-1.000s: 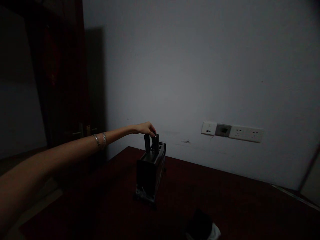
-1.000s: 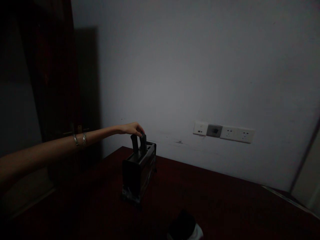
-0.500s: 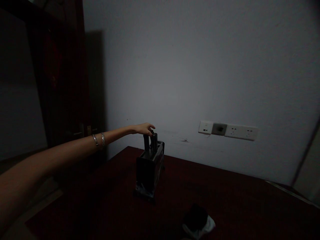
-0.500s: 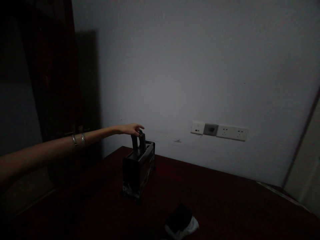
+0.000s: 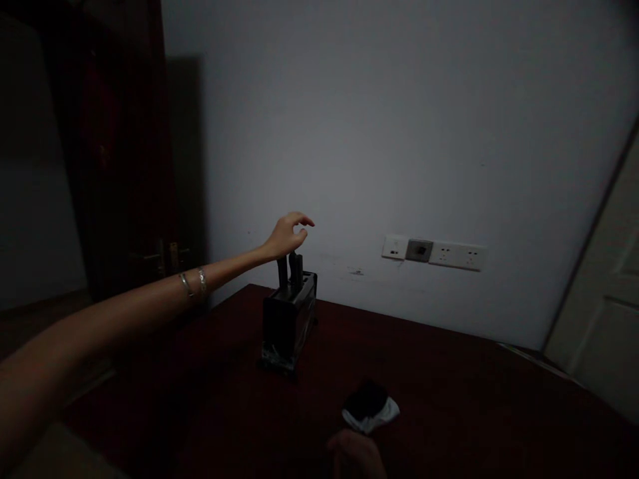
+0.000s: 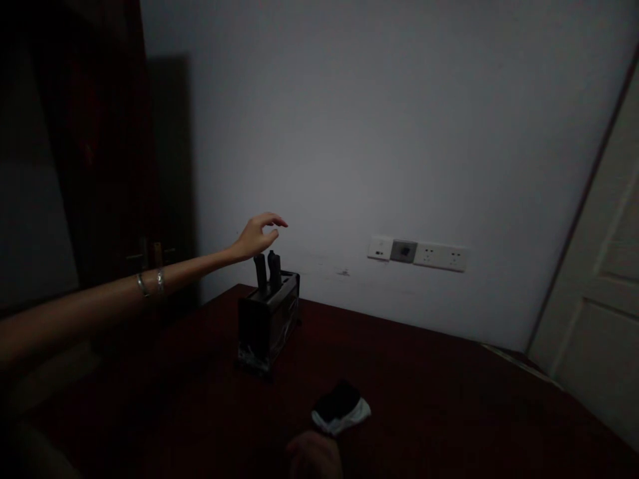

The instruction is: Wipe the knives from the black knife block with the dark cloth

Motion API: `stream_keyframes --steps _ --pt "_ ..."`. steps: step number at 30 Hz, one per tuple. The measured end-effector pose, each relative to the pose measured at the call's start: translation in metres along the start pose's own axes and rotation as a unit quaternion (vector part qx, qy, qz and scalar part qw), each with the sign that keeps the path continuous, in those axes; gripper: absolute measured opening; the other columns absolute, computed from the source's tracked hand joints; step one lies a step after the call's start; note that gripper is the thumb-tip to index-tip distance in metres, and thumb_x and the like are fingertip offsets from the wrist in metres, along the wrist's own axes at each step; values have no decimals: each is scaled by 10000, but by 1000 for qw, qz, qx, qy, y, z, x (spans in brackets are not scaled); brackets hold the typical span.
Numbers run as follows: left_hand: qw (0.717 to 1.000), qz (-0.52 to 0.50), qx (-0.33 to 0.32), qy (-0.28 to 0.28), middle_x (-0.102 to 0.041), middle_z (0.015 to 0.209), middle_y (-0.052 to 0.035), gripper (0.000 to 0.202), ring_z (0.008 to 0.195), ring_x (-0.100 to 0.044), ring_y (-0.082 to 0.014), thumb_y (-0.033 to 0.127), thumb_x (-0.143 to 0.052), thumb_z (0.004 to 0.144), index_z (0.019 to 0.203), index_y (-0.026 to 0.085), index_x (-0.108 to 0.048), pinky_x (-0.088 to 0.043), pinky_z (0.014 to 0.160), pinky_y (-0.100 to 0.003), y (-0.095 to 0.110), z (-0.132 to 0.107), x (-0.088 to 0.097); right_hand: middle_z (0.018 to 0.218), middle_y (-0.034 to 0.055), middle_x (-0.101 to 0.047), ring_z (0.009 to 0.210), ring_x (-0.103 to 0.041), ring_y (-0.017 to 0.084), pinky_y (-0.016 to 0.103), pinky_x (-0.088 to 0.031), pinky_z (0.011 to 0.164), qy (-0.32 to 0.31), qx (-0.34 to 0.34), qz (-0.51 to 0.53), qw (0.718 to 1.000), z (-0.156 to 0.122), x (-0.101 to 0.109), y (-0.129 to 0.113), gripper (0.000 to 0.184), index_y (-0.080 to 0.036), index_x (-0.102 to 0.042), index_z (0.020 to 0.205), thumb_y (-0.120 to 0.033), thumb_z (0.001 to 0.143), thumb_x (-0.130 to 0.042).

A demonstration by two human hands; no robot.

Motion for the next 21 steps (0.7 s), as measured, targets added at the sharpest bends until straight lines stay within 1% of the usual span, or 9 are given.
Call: stream_keyframes --steps 3,5,7,10,12,14,16,18,21 --pt "994 -38 -104 -18 -600 858 -48 237 842 -549 -141 38 -432 675 766 151 -620 -430 777 -284 48 -15 -32 357 16 -528 301 -435 107 203 -260 319 29 11 13 999 4 3 0 433 -143 -683 594 -571 529 -672" --pt "990 -61 -118 -46 -594 859 -56 242 827 -548 -144 39 -425 677 764 149 -622 -432 738 -269 71 -32 -66 339 3 -503 284 -407 96 196 -243 311 61 44 21 997 2 5 -10 394 -155 -677 571 -548 543 -658" --pt "988 -80 -83 -101 -603 842 -60 252 803 -552 -144 45 -418 684 778 143 -630 -424 729 -258 84 -55 -108 334 -9 -479 288 -395 89 199 -255 317 99 81 34 991 -3 8 -28 345 -159 -668 546 -504 554 -656" --pt "959 -91 -12 -270 -635 818 -42 245 761 -565 -144 94 -446 690 801 163 -653 -411 697 -237 96 -102 -181 353 -26 -452 325 -394 84 215 -309 356 179 151 65 970 -14 24 -61 262 -160 -647 519 -415 580 -644" --pt "934 -99 104 -326 -649 830 -20 241 755 -575 -137 139 -469 699 840 191 -657 -399 653 -211 88 -135 -217 386 -33 -450 364 -397 83 217 -328 386 225 199 81 950 -22 38 -83 210 -161 -643 542 -358 610 -620" --pt "925 -95 154 -335 -653 812 -30 234 718 -580 -141 183 -496 702 879 180 -649 -388 598 -205 85 -162 -239 413 -39 -449 394 -400 83 213 -332 402 254 234 95 933 -27 52 -102 177 -162 -642 568 -322 627 -595" --pt "919 -90 188 -335 -651 799 -47 224 695 -579 -148 245 -512 720 881 162 -644 -375 567 -209 80 -183 -253 431 -45 -448 412 -400 79 211 -341 421 280 258 106 918 -30 64 -115 153 -163 -635 572 -294 627 -579" --pt "910 -90 210 -346 -646 750 -50 242 655 -572 -150 346 -554 713 819 152 -651 -360 541 -211 75 -200 -262 438 -47 -445 421 -404 76 210 -345 434 305 275 103 906 -33 75 -125 140 -160 -626 560 -273 621 -568" --pt "892 -106 222 -378 -621 646 -29 374 576 -545 -134 509 -604 649 721 145 -654 -335 499 -202 73 -215 -270 433 -52 -434 416 -408 73 208 -343 433 332 291 75 894 -34 87 -134 141 -159 -621 555 -262 624 -552"
Point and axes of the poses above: each hand's wrist, its own z-axis towards the middle knuckle, its own x-axis out of the back of the hand, y = z × x, the point moved 7 cm from there along z, towards the middle knuckle
